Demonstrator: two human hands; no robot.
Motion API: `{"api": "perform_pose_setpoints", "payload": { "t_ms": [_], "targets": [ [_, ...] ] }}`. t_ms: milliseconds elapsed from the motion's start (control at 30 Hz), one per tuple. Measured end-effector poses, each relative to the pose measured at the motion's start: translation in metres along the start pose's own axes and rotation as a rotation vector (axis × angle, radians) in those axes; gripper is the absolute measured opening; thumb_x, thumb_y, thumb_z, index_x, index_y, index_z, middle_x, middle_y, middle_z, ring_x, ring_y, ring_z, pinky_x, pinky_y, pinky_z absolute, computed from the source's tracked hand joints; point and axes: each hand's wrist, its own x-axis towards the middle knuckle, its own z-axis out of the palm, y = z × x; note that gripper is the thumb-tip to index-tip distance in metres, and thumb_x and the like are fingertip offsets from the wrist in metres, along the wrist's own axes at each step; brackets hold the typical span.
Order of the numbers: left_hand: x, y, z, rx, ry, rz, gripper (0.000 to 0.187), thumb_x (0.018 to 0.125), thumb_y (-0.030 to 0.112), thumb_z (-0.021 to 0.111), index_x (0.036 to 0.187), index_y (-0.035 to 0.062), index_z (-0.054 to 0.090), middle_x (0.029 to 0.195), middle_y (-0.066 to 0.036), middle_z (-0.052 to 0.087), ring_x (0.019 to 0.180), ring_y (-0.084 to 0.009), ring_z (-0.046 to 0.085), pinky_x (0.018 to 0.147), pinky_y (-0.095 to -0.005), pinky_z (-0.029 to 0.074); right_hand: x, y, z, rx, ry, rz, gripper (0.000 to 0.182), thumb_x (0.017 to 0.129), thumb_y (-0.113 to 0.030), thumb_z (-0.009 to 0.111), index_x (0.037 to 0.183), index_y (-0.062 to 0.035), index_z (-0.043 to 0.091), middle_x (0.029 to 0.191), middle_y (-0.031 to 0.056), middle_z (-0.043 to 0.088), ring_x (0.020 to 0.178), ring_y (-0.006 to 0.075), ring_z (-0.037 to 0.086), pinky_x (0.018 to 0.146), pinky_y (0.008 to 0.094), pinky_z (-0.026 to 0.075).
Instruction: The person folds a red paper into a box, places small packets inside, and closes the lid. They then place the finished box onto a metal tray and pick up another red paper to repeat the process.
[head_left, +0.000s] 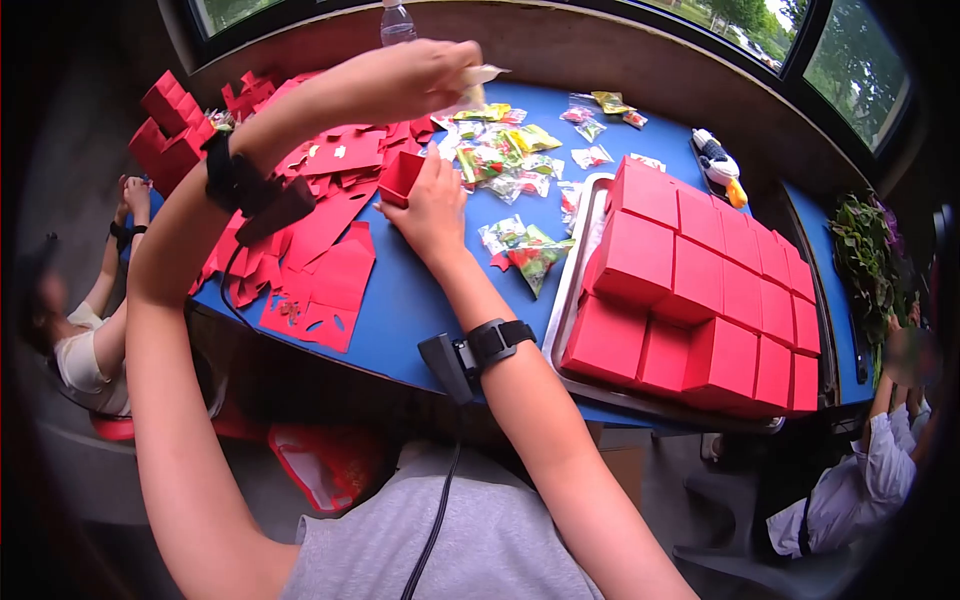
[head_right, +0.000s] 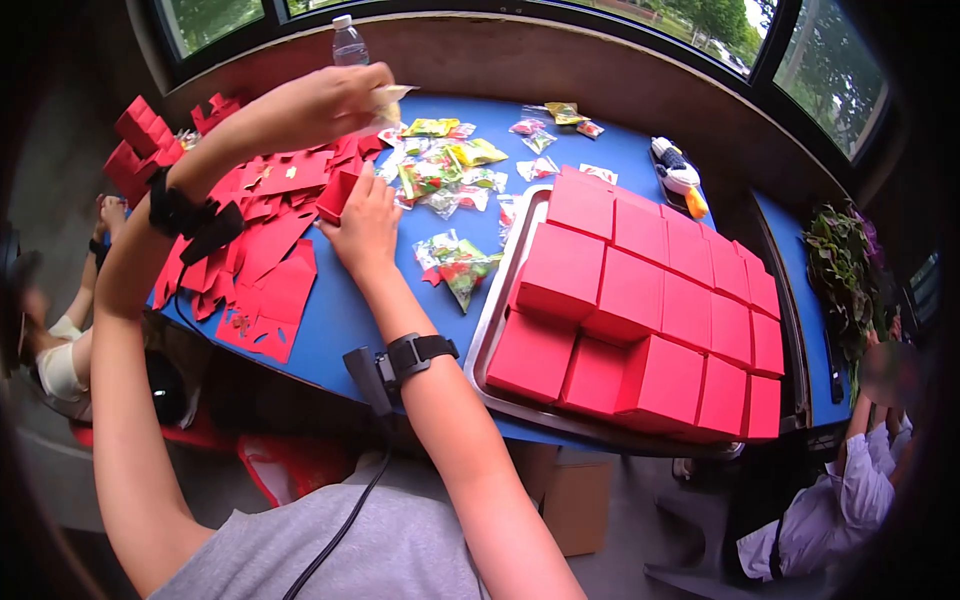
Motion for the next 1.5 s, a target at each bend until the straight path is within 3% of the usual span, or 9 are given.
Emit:
{"api": "perform_pose_setpoints", "payload": {
  "t_ms": [233,433,633,733,900,967,1200,1333,1500],
  "targets": [
    [-0.058,-0.029,0.06,-0.246,-0.141,-0.359,0.027,0.075,0.021,0.066,0.07,-0.0019,0.052,0.064,-0.016,0.059,0.06,-0.0248,0.061,0.053,-0.0343,0.045,-0.003,0.005,-0.001,-0.016,-0.037,0.018,0.098,0.056,-0.036,0.083,0.129,0.0042,0.031,0.115,0.0203,0.048,0.107,0.0352,0.047,0.089,0.0442,0.041],
    [-0.05,-0.037,0.075,-0.244,-0.237,-0.439,0.031,0.066,0.024,0.069,0.08,-0.0024,0.059,0.063,-0.015,0.058,0.062,-0.0252,0.061,0.055,-0.0358,0.046,-0.005,0.006,-0.003,-0.031,-0.077,-0.011,0.098,0.055,-0.034,0.084,0.128,0.0034,0.03,0.112,0.0186,0.049,0.106,0.0339,0.048,0.087,0.0433,0.042],
    [-0.042,-0.042,0.074,-0.132,-0.164,-0.313,0.07,0.07,0.023,0.073,0.125,0.0025,0.036,0.102,-0.023,0.055,0.072,-0.0279,0.06,0.066,-0.0373,0.047,-0.005,0.005,-0.006,0.044,-0.019,0.005,0.111,0.056,-0.031,0.083,0.137,0.0029,0.015,0.114,0.02,0.048,0.106,0.0364,0.047,0.088,0.044,0.041],
    [-0.045,-0.037,0.06,-0.267,-0.071,-0.272,0.072,0.069,0.022,0.075,0.127,0.0036,0.036,0.107,-0.022,0.055,0.077,-0.0235,0.061,0.07,-0.0333,0.049,-0.006,0.004,-0.006,0.061,-0.064,0.023,0.113,0.056,-0.03,0.083,0.139,0.0011,0.012,0.115,0.0207,0.048,0.107,0.0375,0.046,0.089,0.0445,0.04],
    [-0.047,-0.033,0.055,-0.502,-0.225,-0.357,0.05,0.069,0.018,0.073,0.113,0.0033,0.054,0.099,-0.017,0.062,0.081,-0.0216,0.063,0.072,-0.0308,0.05,-0.006,0.007,-0.005,0.107,-0.02,0.027,0.113,0.056,-0.029,0.083,0.139,-0.0004,0.012,0.114,0.0209,0.048,0.108,0.0378,0.046,0.088,0.0451,0.041],
    [-0.053,-0.032,0.062,-0.204,-0.137,-0.211,0.028,0.066,0.014,0.071,0.09,0.0018,0.065,0.083,-0.013,0.065,0.078,-0.0248,0.063,0.067,-0.0336,0.05,-0.004,0.008,-0.005,0.098,-0.049,0.025,0.114,0.055,-0.029,0.084,0.139,-0.0006,0.012,0.117,0.0208,0.047,0.109,0.0381,0.045,0.089,0.0452,0.04],
    [-0.068,-0.041,0.081,-0.149,-0.193,-0.201,0.012,0.063,0.011,0.071,0.072,0.0045,0.067,0.08,-0.01,0.06,0.082,-0.0254,0.052,0.079,-0.0367,0.042,0.008,0.026,-0.002,0.206,-0.237,-0.04,0.118,0.046,-0.019,0.085,0.14,-0.0039,0.015,0.131,0.0177,0.04,0.119,0.0372,0.04,0.098,0.0455,0.036],
    [-0.072,-0.058,0.091,-0.371,0.124,-0.314,0.032,0.072,0.014,0.071,0.1,0.0067,0.059,0.103,-0.013,0.052,0.082,-0.0215,0.057,0.072,-0.0309,0.047,0.013,0.035,-0.008,0.302,-0.302,-0.039,0.122,0.044,-0.018,0.086,0.141,-0.0017,0.014,0.134,0.0206,0.037,0.123,0.0372,0.037,0.103,0.0407,0.032],
    [-0.076,-0.056,0.106,-0.423,0.098,-0.439,0.061,0.072,0.021,0.071,0.121,0.0017,0.04,0.102,-0.019,0.056,0.092,-0.0275,0.059,0.075,-0.0369,0.049,0.02,0.03,-0.017,0.277,-0.142,0.073,0.119,0.048,-0.027,0.087,0.138,0.0042,0.016,0.126,0.0265,0.038,0.118,0.0397,0.039,0.101,0.0399,0.034]
  ]
}}
